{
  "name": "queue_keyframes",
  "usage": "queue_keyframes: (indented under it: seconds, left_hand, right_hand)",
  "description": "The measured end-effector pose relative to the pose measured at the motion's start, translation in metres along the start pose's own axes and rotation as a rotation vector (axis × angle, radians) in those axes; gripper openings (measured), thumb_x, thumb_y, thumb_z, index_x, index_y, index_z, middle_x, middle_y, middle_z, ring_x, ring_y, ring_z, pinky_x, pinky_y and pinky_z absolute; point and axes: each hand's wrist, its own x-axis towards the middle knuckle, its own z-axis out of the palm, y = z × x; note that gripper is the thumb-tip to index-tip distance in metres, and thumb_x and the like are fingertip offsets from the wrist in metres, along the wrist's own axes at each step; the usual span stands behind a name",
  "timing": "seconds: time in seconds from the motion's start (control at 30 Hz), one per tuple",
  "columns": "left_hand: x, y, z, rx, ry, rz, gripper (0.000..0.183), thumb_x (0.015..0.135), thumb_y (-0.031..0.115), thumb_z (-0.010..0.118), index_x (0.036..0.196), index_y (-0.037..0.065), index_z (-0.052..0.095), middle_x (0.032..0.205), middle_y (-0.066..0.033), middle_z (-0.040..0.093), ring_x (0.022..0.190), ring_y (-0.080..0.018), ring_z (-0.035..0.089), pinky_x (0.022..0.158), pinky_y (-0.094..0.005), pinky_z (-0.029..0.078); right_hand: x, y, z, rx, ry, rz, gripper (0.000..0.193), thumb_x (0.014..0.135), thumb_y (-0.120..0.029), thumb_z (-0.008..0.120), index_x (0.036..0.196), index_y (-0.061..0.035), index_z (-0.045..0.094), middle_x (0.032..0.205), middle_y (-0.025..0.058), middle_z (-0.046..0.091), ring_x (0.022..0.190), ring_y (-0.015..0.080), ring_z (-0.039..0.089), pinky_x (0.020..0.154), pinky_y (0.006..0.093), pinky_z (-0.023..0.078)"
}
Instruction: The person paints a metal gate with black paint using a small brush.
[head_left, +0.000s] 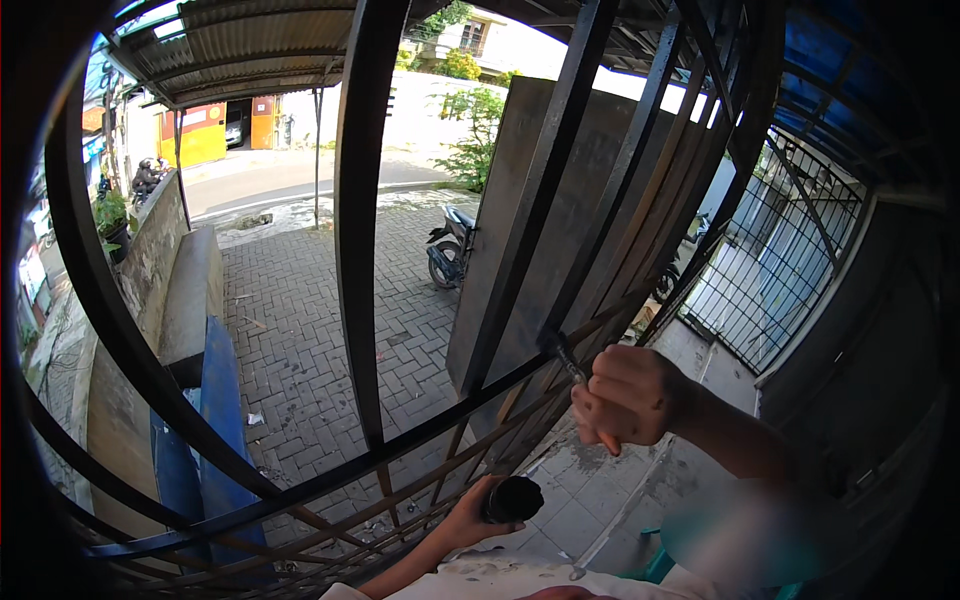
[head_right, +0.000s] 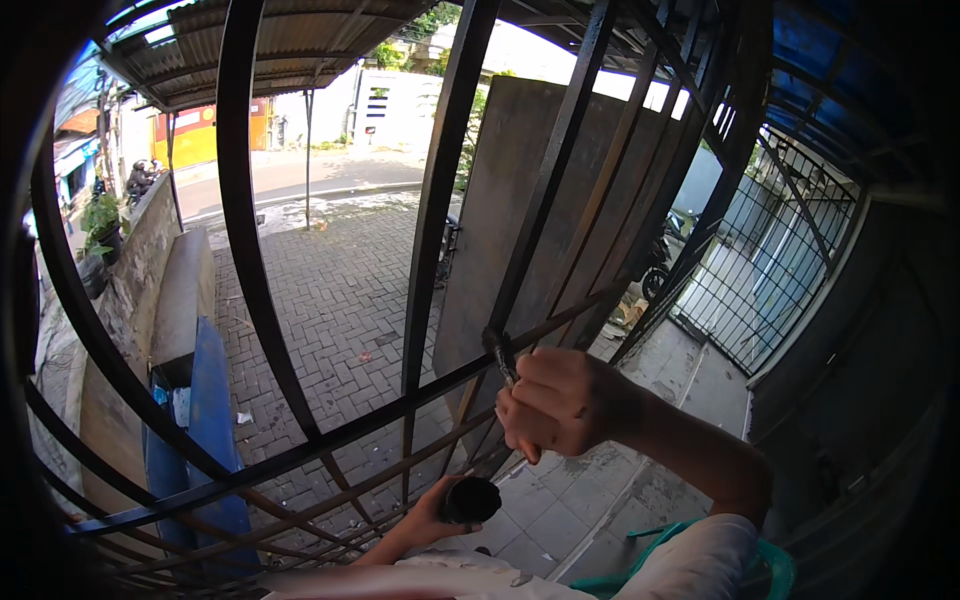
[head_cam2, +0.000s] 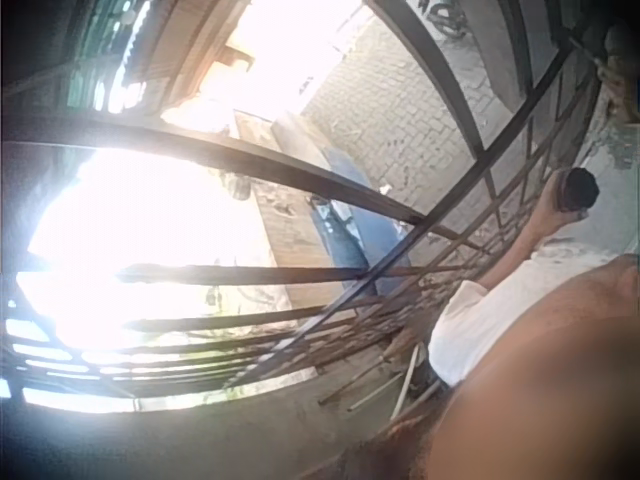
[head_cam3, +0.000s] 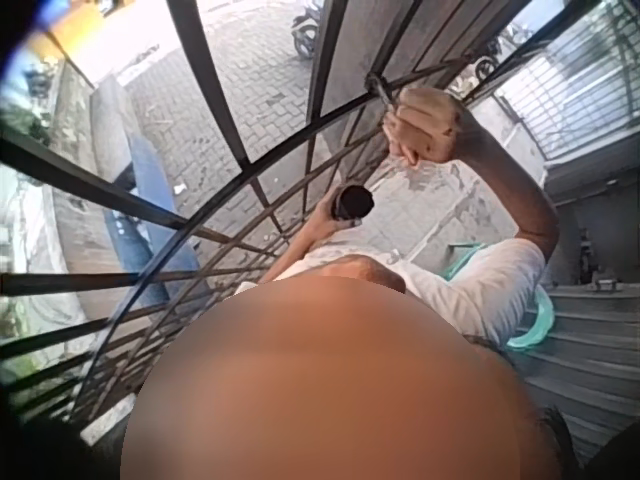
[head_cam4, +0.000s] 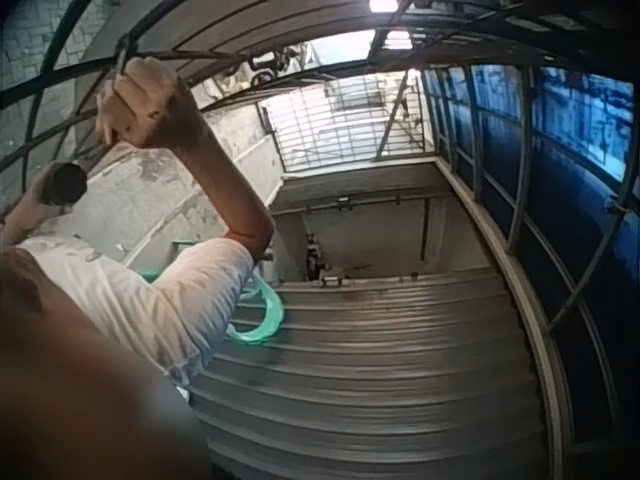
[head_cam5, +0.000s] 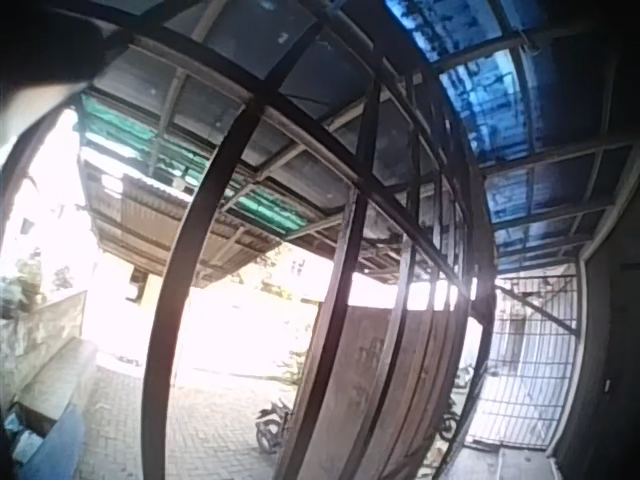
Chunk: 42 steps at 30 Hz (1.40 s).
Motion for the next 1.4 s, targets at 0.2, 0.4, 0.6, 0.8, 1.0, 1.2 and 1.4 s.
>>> queue_keyframes:
  seconds: [0.2, 0.4, 0.6, 0.8, 1.0, 1.2, 1.4]
  left_hand:
    - [-0.017, -0.012, -0.005, 0.038, 0.015, -0.015, 0.082, 0.073, 0.026, 0.093, 0.140, 0.003, 0.052, 0.130, -0.0150, 0.058, 0.123, -0.0251, 0.059, 0.107, -0.0366, 0.046]
    - [-0.012, -0.006, 0.002, -0.008, 0.041, -0.064, 0.083, 0.074, 0.027, 0.093, 0.141, 0.004, 0.050, 0.130, -0.0150, 0.058, 0.124, -0.0252, 0.060, 0.105, -0.0368, 0.048]
    - [-0.012, -0.006, 0.009, 0.057, 0.091, -0.083, 0.080, 0.075, 0.027, 0.093, 0.139, 0.004, 0.051, 0.131, -0.0146, 0.058, 0.123, -0.0246, 0.060, 0.105, -0.0359, 0.049]
    - [0.008, -0.012, 0.033, 0.085, 0.224, -0.097, 0.080, 0.074, 0.020, 0.093, 0.140, 0.005, 0.050, 0.131, -0.0113, 0.063, 0.123, -0.0196, 0.059, 0.106, -0.0365, 0.046]
    - [0.028, -0.016, 0.059, 0.029, 0.318, -0.089, 0.080, 0.075, 0.021, 0.093, 0.140, 0.004, 0.049, 0.130, -0.0123, 0.064, 0.123, -0.0203, 0.059, 0.106, -0.0374, 0.047]
    - [0.040, -0.029, 0.077, 0.082, 0.416, -0.067, 0.083, 0.076, 0.024, 0.093, 0.143, 0.007, 0.048, 0.132, -0.0123, 0.062, 0.125, -0.0222, 0.059, 0.107, -0.0380, 0.048]
    - [0.050, -0.024, 0.095, 0.015, 0.544, -0.093, 0.089, 0.070, 0.024, 0.096, 0.142, 0.007, 0.048, 0.131, -0.0112, 0.062, 0.125, -0.0217, 0.060, 0.107, -0.0381, 0.048]
  right_hand:
    - [0.021, 0.026, -0.048, -0.413, 0.395, 0.026, 0.031, 0.073, 0.005, 0.072, 0.102, 0.0005, 0.063, 0.075, 0.0058, 0.060, 0.066, 0.0223, 0.059, 0.052, 0.0321, 0.047]
    - [-0.025, 0.017, 0.015, -0.135, 0.157, -0.144, 0.022, 0.076, -0.007, 0.078, 0.092, 0.0002, 0.064, 0.069, 0.0006, 0.051, 0.063, 0.0178, 0.055, 0.051, 0.0296, 0.045]
    - [0.030, 0.067, -0.085, -0.545, 0.548, -0.117, 0.028, 0.079, 0.005, 0.069, 0.106, 0.0014, 0.063, 0.078, 0.0079, 0.064, 0.067, 0.0211, 0.058, 0.051, 0.0324, 0.044]
    - [0.001, 0.069, -0.037, -0.113, 0.371, -0.237, 0.024, 0.078, 0.005, 0.071, 0.101, -0.0015, 0.065, 0.073, 0.0058, 0.058, 0.064, 0.0203, 0.058, 0.051, 0.0311, 0.044]
    - [0.040, 0.137, -0.112, -0.273, 0.894, -0.186, 0.013, 0.092, -0.004, 0.071, 0.105, -0.0074, 0.072, 0.076, 0.0022, 0.060, 0.062, 0.0094, 0.056, 0.054, 0.0256, 0.043]
    - [0.007, 0.138, -0.050, -0.213, 0.854, -0.273, 0.020, 0.083, -0.002, 0.078, 0.101, -0.0054, 0.070, 0.076, 0.0046, 0.060, 0.063, 0.0187, 0.058, 0.057, 0.0292, 0.047]
    - [0.024, 0.156, -0.097, -0.196, 0.846, -0.270, 0.020, 0.092, 0.007, 0.066, 0.110, -0.0001, 0.070, 0.089, 0.0086, 0.063, 0.069, 0.0117, 0.058, 0.059, 0.0273, 0.045]
